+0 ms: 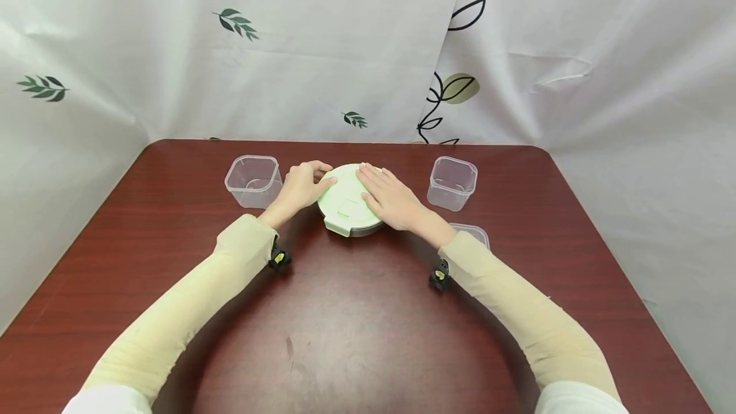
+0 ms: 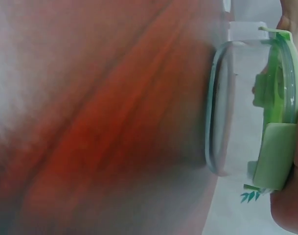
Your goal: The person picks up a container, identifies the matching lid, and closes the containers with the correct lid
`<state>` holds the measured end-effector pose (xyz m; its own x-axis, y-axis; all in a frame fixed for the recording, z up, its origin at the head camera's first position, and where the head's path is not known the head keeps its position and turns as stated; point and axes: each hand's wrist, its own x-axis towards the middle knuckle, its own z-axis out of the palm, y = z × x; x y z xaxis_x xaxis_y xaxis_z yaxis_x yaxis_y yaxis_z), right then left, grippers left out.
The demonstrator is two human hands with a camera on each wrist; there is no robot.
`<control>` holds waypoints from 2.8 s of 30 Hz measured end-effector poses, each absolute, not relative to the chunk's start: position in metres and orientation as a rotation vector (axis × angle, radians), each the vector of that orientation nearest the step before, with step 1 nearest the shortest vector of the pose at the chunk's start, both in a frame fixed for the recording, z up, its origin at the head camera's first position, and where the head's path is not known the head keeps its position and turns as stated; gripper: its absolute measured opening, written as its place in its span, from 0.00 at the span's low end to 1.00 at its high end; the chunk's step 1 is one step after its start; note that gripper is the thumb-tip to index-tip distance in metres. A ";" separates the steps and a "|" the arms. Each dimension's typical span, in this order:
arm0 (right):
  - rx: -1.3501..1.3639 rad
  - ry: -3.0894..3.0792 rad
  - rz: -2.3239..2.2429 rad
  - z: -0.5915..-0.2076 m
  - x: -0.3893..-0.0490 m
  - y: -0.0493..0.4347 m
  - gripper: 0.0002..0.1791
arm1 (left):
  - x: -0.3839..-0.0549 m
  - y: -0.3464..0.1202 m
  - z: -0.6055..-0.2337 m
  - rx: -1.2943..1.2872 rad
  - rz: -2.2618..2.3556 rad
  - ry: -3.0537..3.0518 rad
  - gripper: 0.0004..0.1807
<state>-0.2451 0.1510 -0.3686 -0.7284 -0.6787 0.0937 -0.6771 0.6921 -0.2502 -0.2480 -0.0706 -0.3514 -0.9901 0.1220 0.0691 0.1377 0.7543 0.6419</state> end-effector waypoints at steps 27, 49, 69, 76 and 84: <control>-1.031 3.063 -0.430 -0.352 -0.267 0.147 0.19 | -0.247 -0.059 -0.352 -0.232 -0.933 -2.879 0.21; -1.077 3.290 -0.535 -0.342 -0.243 0.115 0.15 | -0.198 -0.103 -0.332 -0.528 -0.597 -2.649 0.16; -1.333 3.154 -0.840 -0.329 -0.215 0.044 0.15 | -0.201 -0.194 -0.327 -0.421 -0.922 -2.636 0.30; -1.301 3.095 -0.811 -0.332 -0.211 0.020 0.17 | -0.214 -0.219 -0.338 -0.355 -1.066 -2.700 0.40; -1.249 2.982 -0.781 -0.338 -0.218 -0.001 0.20 | -0.222 -0.240 -0.341 -0.229 -1.255 -2.874 0.49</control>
<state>-0.2176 -0.0009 -0.3381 -0.7035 -0.6246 0.3390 -0.7106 0.6109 -0.3491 -0.2216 -0.2400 -0.3414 -0.9894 0.1343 0.0552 0.1318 0.6710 0.7296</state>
